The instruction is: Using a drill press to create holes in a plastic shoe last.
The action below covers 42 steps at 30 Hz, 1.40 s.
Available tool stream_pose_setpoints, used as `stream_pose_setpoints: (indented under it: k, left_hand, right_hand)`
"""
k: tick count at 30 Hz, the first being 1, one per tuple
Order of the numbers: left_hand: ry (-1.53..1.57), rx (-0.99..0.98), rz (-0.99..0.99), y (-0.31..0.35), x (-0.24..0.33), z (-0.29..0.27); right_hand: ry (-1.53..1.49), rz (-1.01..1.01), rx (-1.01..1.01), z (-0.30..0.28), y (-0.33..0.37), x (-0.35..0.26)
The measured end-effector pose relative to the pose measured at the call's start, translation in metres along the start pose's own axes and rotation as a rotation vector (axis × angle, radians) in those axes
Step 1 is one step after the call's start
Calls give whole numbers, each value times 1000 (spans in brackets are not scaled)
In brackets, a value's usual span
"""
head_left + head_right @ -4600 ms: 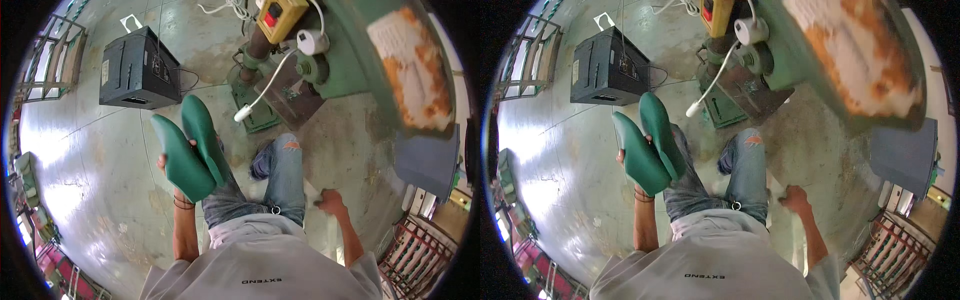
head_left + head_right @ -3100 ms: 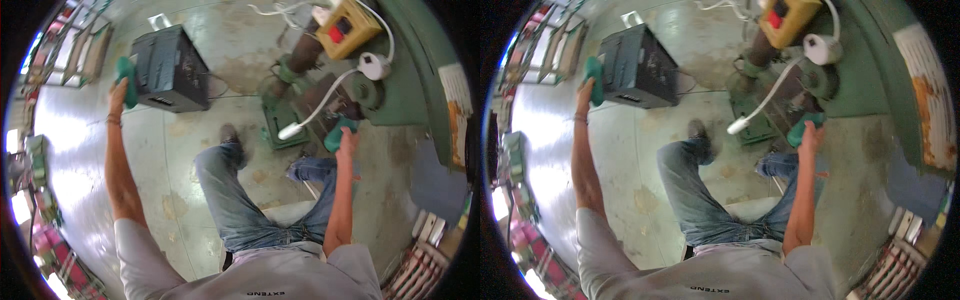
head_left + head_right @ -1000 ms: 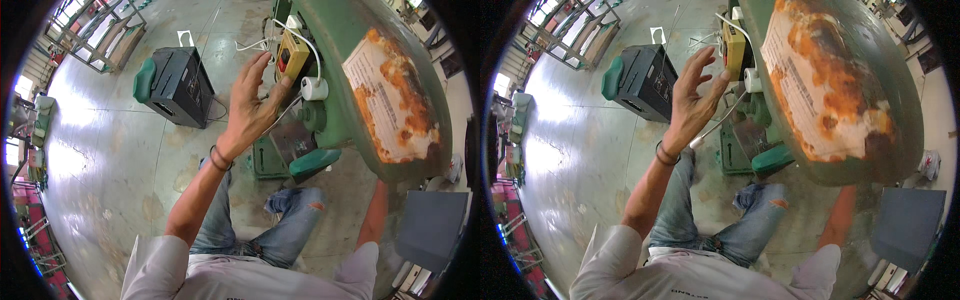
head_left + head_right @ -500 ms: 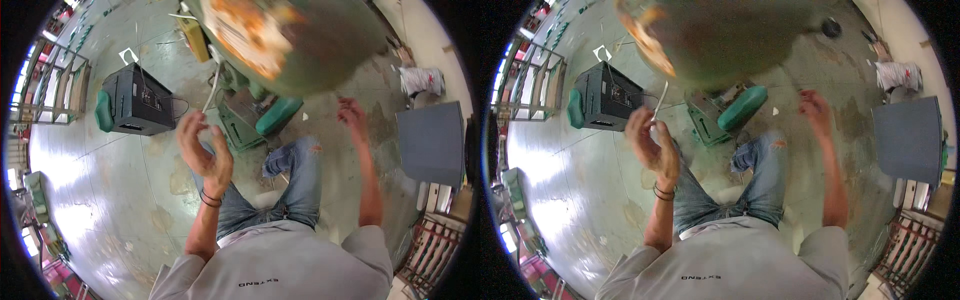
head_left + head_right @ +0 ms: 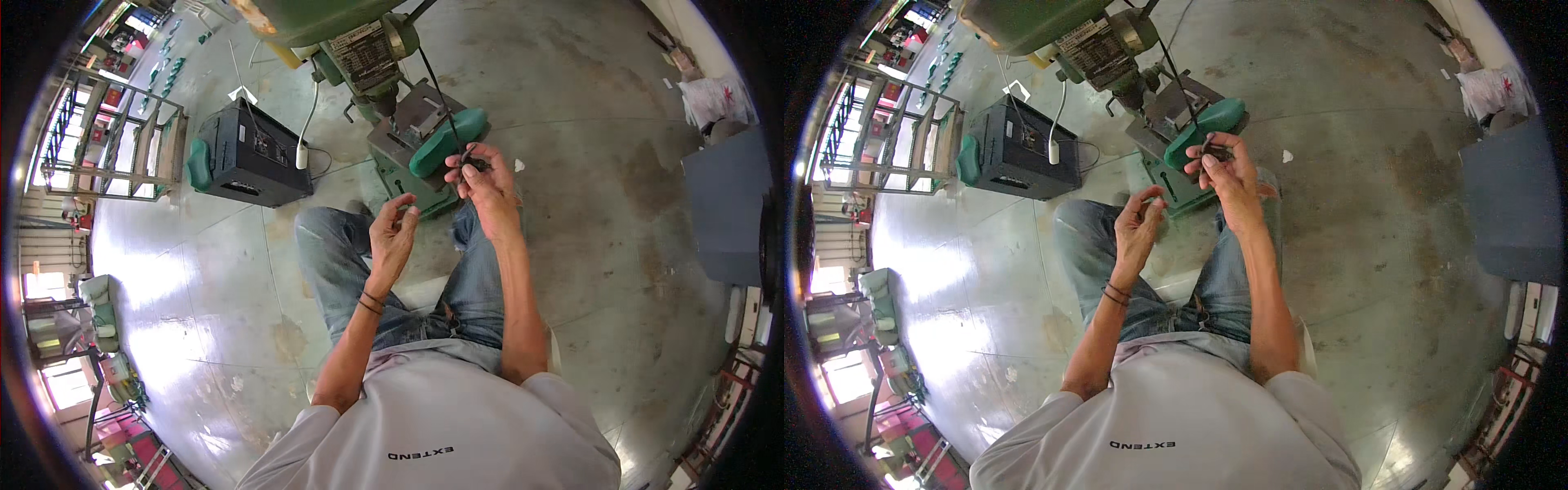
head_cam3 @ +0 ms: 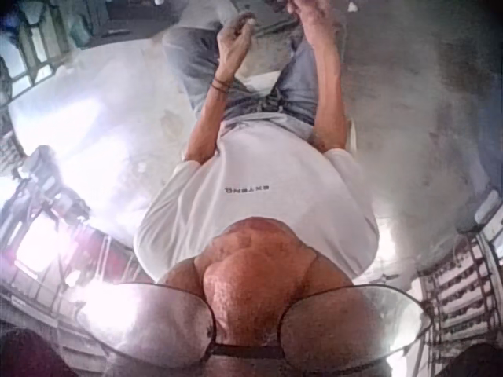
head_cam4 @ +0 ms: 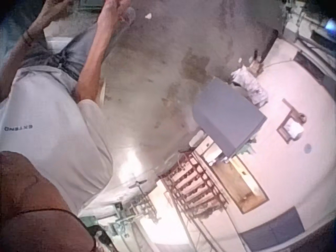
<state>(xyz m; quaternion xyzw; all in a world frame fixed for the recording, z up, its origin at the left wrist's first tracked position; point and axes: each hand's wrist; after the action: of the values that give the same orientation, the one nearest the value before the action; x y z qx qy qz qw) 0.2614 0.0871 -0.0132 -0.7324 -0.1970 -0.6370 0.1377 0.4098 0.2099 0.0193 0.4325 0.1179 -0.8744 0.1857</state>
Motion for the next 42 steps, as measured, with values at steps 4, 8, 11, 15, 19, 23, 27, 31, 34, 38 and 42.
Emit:
stream_pose_setpoints:
  k: [4,8,11,15,19,23,27,31,34,38,42]
  left_hand:
    - [-9,-42,29,-18,11,1]
    - [268,-86,-167,-45,-16,-7]
    - [946,270,-620,-64,-68,-17]
    - [1187,493,-1092,-91,-145,-3]
    - [669,344,-743,-147,-169,-7]
    - [440,337,-376,-236,-165,-77]
    - [451,192,-464,-318,-200,-128]
    - [281,-321,-180,-374,-226,-165]
    - [941,-346,-796,-389,-225,-174]
    - [1016,-171,-610,-387,-219,-161]
    - [1324,-105,-377,-388,-230,-131]
  right_hand:
    - [-54,110,104,-2,-5,6]
    - [279,11,231,5,-24,12]
    - [265,14,267,-3,-35,17]
    - [156,112,317,-27,-55,34]
    - [272,154,258,-40,-78,51]
    - [289,195,278,-44,-83,62]
    - [52,220,355,-48,-84,73]
    - [-148,223,369,-51,-86,77]
    - [-129,280,380,-53,-89,73]
    - [-137,313,418,-51,-91,67]
    - [-154,375,427,-49,-92,64]
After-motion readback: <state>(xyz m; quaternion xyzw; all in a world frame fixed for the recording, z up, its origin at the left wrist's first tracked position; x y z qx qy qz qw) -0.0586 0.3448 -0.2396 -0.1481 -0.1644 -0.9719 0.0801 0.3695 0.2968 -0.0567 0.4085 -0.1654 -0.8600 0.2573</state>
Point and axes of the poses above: each hand's wrist, its own y-axis away from the middle knuckle, its own z-axis out of the palm, x = y × z, and after that the axes turned 2 degrees about -y, right-handed
